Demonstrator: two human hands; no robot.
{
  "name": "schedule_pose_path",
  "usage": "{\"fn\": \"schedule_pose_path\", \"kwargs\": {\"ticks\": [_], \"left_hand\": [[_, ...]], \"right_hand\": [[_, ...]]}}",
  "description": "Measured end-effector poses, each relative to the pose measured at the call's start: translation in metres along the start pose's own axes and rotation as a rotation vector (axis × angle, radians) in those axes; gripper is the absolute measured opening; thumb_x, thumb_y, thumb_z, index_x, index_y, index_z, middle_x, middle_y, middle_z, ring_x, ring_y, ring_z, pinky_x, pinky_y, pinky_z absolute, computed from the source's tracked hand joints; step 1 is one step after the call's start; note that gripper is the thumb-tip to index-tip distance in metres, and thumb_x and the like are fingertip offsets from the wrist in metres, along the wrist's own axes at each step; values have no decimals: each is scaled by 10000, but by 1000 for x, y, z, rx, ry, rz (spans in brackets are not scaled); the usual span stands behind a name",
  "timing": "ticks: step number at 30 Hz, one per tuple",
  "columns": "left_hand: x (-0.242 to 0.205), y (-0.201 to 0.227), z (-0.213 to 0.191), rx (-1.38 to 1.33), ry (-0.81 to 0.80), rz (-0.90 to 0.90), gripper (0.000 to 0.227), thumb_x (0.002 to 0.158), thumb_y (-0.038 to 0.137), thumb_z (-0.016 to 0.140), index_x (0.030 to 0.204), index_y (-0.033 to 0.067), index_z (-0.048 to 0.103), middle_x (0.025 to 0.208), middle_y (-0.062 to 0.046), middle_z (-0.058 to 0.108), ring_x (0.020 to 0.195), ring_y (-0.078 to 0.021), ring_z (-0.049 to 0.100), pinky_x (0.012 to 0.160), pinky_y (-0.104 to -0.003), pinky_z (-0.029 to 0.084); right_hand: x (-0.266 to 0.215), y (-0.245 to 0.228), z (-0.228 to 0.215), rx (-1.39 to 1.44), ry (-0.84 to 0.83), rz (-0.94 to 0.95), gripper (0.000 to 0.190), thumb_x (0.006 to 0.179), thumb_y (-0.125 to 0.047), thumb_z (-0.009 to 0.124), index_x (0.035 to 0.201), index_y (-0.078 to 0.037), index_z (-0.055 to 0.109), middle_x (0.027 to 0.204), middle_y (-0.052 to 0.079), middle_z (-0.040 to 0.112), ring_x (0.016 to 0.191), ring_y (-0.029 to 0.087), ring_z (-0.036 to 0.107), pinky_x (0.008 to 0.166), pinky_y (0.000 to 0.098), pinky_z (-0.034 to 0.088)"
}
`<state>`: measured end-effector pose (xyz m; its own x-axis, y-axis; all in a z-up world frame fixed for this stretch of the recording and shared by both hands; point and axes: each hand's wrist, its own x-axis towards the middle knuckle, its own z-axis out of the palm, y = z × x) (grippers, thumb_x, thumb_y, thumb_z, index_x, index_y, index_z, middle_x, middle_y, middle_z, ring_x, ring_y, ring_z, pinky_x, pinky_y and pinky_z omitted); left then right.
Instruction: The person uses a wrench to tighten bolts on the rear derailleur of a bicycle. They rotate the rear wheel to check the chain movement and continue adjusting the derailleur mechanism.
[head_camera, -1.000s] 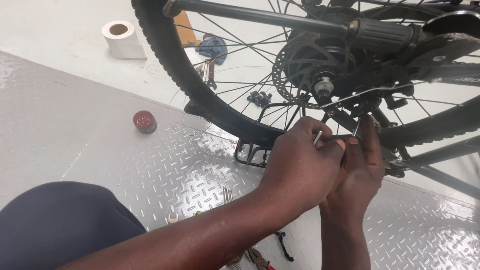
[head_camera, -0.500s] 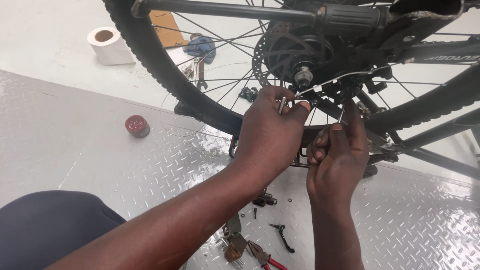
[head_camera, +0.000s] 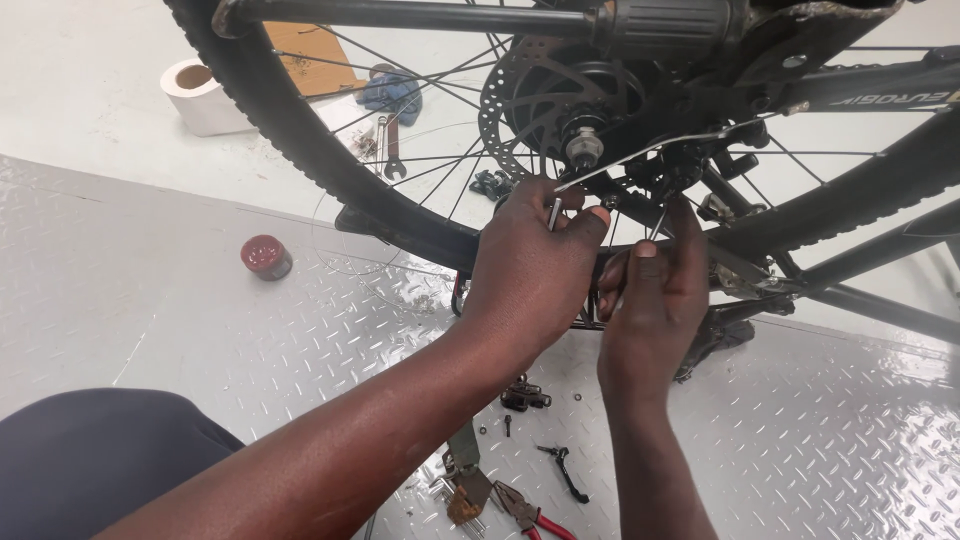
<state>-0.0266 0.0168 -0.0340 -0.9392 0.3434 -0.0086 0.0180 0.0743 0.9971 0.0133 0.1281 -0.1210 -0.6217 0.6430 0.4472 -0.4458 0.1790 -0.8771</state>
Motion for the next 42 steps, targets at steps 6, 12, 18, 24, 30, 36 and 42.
{"fn": "schedule_pose_path", "kwargs": {"ticks": [6,12,18,24,30,36,42], "left_hand": [[5,-2,4,4,-2,19,481,913,206,582,1271,-114,557,939,-221,663,919,-281,713,749,-442,586],[7,0,5,5,-3,-16,487,896,197,582,1275,-108,567,938,-206,658,880,-240,695,731,-410,592],[10,2,8,-18,7,-57,450,883,214,602,1226,-77,601,834,-132,636,817,-226,688,701,-398,576],[16,1,7,10,17,-39,454,893,199,589,1245,-88,598,842,-121,630,830,-247,705,698,-416,586],[19,11,10,62,10,-235,302,892,297,580,1117,115,666,1046,-68,742,868,-227,695,722,-388,520],[22,7,8,84,8,-231,300,889,304,579,1106,122,675,1078,-72,744,962,-250,698,788,-396,524],[21,9,5,51,-20,-267,298,878,280,572,1114,119,657,952,-70,721,750,-217,638,676,-393,481]], "right_hand": [[1,28,4,-100,50,-197,433,1137,-204,418,1543,-61,382,620,67,481,546,126,476,486,216,366],[2,29,6,-91,60,-214,433,1123,-245,426,1507,-45,408,613,50,478,544,112,473,481,216,354],[0,18,1,-31,9,-125,394,1088,-218,530,1439,-74,423,627,14,482,535,74,465,462,186,339],[4,-15,-13,-9,-130,36,401,1038,-268,592,1343,-51,448,602,56,494,430,92,438,367,216,328],[13,-47,-11,-228,-133,268,290,1012,-90,498,1300,-98,472,608,14,455,538,93,456,445,224,325],[26,-55,-23,-141,-176,401,312,998,-123,512,1308,-102,543,614,95,458,400,131,372,360,261,225],[29,-46,-21,-92,-134,353,379,962,-138,538,1334,-62,533,598,61,447,527,132,472,342,239,327]]}}
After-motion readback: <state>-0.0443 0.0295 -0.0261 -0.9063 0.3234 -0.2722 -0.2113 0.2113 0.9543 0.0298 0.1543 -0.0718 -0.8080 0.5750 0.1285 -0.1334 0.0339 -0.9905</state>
